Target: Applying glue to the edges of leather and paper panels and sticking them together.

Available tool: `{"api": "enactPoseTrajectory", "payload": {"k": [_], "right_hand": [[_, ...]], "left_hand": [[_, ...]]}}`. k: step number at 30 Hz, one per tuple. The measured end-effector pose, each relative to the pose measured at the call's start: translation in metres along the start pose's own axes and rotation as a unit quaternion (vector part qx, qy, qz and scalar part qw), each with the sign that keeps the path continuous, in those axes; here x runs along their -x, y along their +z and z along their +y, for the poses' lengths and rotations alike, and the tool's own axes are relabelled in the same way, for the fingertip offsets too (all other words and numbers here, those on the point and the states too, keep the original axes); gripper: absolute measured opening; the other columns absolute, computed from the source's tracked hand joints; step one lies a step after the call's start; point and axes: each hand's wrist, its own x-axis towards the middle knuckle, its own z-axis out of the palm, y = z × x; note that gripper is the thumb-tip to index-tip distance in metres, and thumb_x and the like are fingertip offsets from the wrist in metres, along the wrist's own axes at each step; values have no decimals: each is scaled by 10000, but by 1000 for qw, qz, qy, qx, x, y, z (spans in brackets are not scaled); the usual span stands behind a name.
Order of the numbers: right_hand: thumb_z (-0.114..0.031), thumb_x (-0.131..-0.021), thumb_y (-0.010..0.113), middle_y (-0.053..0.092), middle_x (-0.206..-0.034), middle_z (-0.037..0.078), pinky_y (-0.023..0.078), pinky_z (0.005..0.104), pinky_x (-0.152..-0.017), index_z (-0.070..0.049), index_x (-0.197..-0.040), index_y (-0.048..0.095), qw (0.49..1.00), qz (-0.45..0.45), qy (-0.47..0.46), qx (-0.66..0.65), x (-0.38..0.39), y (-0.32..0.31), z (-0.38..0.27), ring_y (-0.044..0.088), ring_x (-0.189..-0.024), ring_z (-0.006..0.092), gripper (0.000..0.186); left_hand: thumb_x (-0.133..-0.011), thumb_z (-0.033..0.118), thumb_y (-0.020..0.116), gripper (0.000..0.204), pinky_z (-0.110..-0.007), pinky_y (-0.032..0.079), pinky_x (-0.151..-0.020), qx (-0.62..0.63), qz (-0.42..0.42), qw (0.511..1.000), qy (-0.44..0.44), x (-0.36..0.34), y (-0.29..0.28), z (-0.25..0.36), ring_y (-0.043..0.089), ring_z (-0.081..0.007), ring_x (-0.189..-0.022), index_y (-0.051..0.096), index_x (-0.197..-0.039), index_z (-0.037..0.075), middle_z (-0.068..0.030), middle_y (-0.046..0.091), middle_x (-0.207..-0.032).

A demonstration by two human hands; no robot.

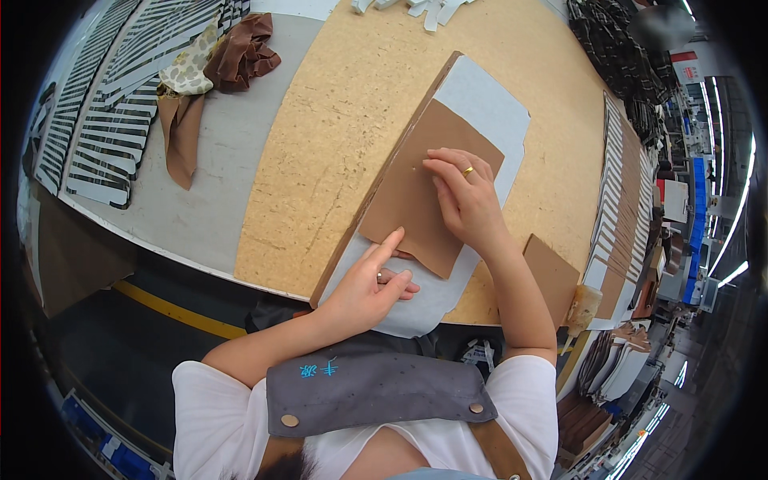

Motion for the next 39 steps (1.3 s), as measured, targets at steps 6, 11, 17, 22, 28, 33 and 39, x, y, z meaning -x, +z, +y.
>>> {"api": "enactPoseTrajectory", "payload": {"k": [6, 11, 17, 22, 28, 33, 39], "right_hand": [[0, -812, 556, 585, -1119, 61, 387, 361, -915, -53, -1013, 593, 1000, -21, -3, -22, 6, 8, -3, 530, -1072, 259, 211], [7, -751, 564, 567, -1134, 53, 395, 374, -902, -53, -1020, 588, 999, -10, -33, -10, 11, 16, 5, 517, -1074, 257, 277], [9, -771, 555, 568, -1130, 51, 394, 372, -897, -58, -1021, 587, 999, -10, -35, 0, 12, 18, 6, 525, -1067, 252, 261], [16, -779, 545, 572, -1136, 52, 387, 373, -901, -61, -1014, 590, 999, -12, -31, -4, 10, 16, 2, 533, -1063, 247, 251], [24, -776, 541, 572, -1144, 48, 378, 370, -908, -62, -1011, 592, 1000, -16, -27, 2, 10, 17, 2, 529, -1070, 246, 256], [24, -774, 543, 572, -1147, 45, 379, 369, -907, -64, -1011, 594, 1000, -17, -24, 5, 11, 18, 3, 522, -1077, 247, 258], [21, -777, 544, 565, -1156, 45, 378, 372, -908, -69, -1012, 595, 1000, -21, -23, 3, 10, 16, 2, 516, -1076, 255, 256]], "left_hand": [[-932, 45, 429, 570, -302, 523, -814, 0, -1, 1000, 0, 1, 0, 0, 595, -227, -970, 132, -1411, -40, -182, 348, -1279], [-931, 48, 434, 558, -299, 522, -818, -6, -2, 1000, 0, 0, 1, -2, 593, -223, -971, 152, -1406, -36, -181, 346, -1273], [-923, 55, 458, 418, -282, 515, -796, -64, -33, 997, 17, 5, -3, -4, 602, -186, -925, 334, -1315, -20, -153, 443, -1177], [-861, 78, 545, 243, -316, 485, -710, -264, -69, 953, 128, 13, 0, 4, 596, -218, -819, 554, -1088, -10, -121, 568, -952], [-797, 104, 601, 336, -439, 371, -975, -519, 75, 776, 351, 2, -5, -6, 481, -315, -1116, 546, -1111, -2, -154, 525, -1135], [-793, 137, 613, 394, -479, 300, -1030, -560, 87, 761, 316, -5, 0, -17, 406, -350, -1196, 520, -1149, -3, -196, 465, -1212], [-784, 144, 621, 428, -478, 307, -1017, -543, 88, 778, 305, -5, 4, -17, 394, -368, -1182, 498, -1166, -5, -199, 443, -1207]]}}
